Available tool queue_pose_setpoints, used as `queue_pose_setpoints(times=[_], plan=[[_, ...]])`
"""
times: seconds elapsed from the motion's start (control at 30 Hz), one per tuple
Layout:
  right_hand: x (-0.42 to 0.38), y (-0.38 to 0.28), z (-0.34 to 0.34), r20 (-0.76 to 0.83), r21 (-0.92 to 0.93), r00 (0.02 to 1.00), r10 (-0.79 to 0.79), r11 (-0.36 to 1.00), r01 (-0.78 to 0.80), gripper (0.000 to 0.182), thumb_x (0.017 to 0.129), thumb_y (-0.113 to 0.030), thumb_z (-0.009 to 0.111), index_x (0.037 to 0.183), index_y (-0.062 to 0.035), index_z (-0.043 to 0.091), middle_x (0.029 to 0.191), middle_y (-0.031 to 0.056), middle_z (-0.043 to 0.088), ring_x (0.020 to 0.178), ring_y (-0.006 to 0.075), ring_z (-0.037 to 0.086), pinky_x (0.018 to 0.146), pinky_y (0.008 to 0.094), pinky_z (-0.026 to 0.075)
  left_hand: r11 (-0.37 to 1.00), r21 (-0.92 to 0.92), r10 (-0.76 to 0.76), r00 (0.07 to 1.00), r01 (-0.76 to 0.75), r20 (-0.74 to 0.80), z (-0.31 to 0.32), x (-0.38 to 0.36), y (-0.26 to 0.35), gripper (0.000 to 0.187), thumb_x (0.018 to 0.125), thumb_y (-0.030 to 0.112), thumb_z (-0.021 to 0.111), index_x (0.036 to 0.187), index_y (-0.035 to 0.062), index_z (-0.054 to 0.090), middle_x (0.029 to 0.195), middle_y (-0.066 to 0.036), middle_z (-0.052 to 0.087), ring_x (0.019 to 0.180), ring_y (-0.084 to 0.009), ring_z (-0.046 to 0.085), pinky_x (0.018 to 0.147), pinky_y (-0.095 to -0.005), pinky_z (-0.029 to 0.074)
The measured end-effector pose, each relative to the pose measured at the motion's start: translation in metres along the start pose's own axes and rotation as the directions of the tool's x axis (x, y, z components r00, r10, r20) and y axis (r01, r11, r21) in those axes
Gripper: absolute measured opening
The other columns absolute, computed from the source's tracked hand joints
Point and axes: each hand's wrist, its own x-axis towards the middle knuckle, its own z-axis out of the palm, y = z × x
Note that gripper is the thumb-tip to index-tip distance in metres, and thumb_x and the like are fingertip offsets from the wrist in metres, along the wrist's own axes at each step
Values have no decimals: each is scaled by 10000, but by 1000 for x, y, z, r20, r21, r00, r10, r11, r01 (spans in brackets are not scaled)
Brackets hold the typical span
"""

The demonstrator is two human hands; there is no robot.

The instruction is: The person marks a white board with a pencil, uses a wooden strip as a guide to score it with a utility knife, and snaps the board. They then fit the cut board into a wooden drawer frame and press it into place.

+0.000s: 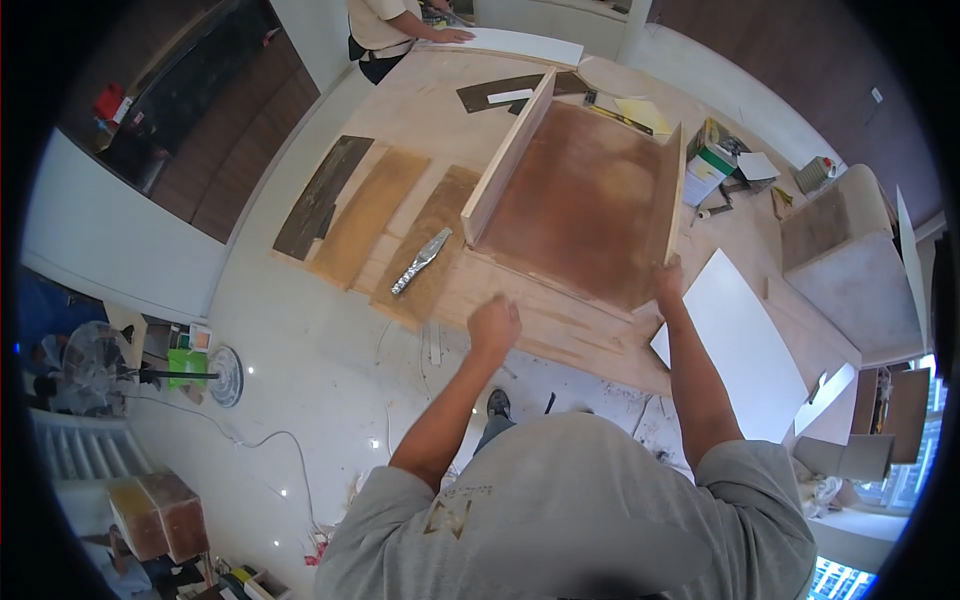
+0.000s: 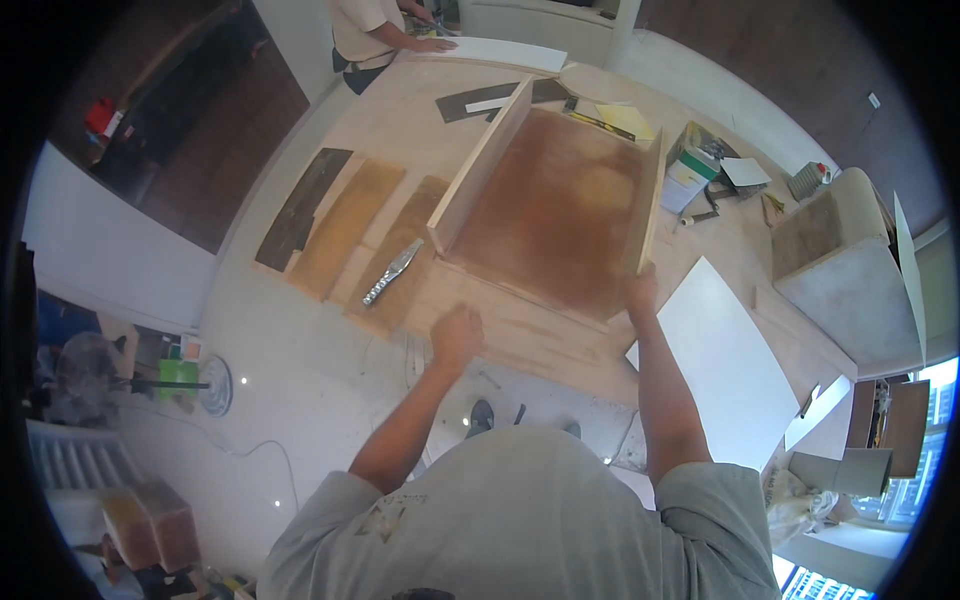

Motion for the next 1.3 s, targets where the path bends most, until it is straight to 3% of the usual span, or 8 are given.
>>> queue_pose_setpoints(times=[0.07,0.4,0.6,0.8,0.97,1.1,1.17,1.3], plan=[[12,37,8,37,149,997,-72,987,66,592,911,-333,656,1345,31,484,968,118,645,768,224,596,706,362,504,1000,-11,17,994,-16,105,29,-51,1,263,908,261,592,854,7,637,775,-242,676,759,-445,668,712,-545,521],[-150,125,-151,304,322,952,-34,944,-69,568,961,-179,627,1407,112,429,1350,265,567,1254,286,562,1065,375,436,996,-34,-62,936,78,348,126,-226,59,281,869,325,636,849,50,689,805,-242,675,785,-435,663,706,-520,527],[-251,249,-275,-171,-85,975,140,984,-156,390,908,-138,677,1257,30,628,1206,223,675,1122,299,664,948,367,512,992,-38,127,946,-122,299,141,-228,148,257,868,286,632,831,37,682,804,-242,671,783,-431,662,698,-515,525],[-288,347,-385,-650,-410,741,170,742,-530,544,866,-233,687,1301,63,548,1328,307,546,1226,452,541,1059,477,434,983,-156,115,989,-99,92,177,-147,206,240,836,261,675,848,23,699,782,-193,699,761,-377,687,724,-458,533],[-301,393,-426,-646,201,218,731,439,-876,600,753,-316,754,1184,58,570,1200,315,617,1091,453,633,942,530,524,523,-580,-370,780,624,505,240,-70,213,264,856,216,722,1017,14,665,854,-108,694,737,-270,674,668,-430,540],[-325,418,-419,-477,533,339,811,574,-622,261,783,-207,696,754,42,623,674,149,599,556,250,565,485,414,453,367,-552,-388,663,748,640,247,-62,238,268,903,160,667,1127,23,614,941,-116,673,738,-261,656,624,-419,541],[-328,418,-423,-377,601,334,864,502,-621,303,827,-205,704,1040,4,653,989,122,641,831,265,609,648,407,534,382,-575,-389,690,723,610,256,-62,233,211,910,119,642,1094,18,616,920,-115,675,723,-246,656,613,-417,543],[-327,421,-429,-412,618,321,853,520,-589,350,843,-173,699,1115,37,634,991,138,650,815,254,635,649,383,561,396,-558,-390,683,730,617,246,-71,229,149,921,88,609,1043,1,610,859,-116,675,685,-222,651,600,-403,550]])
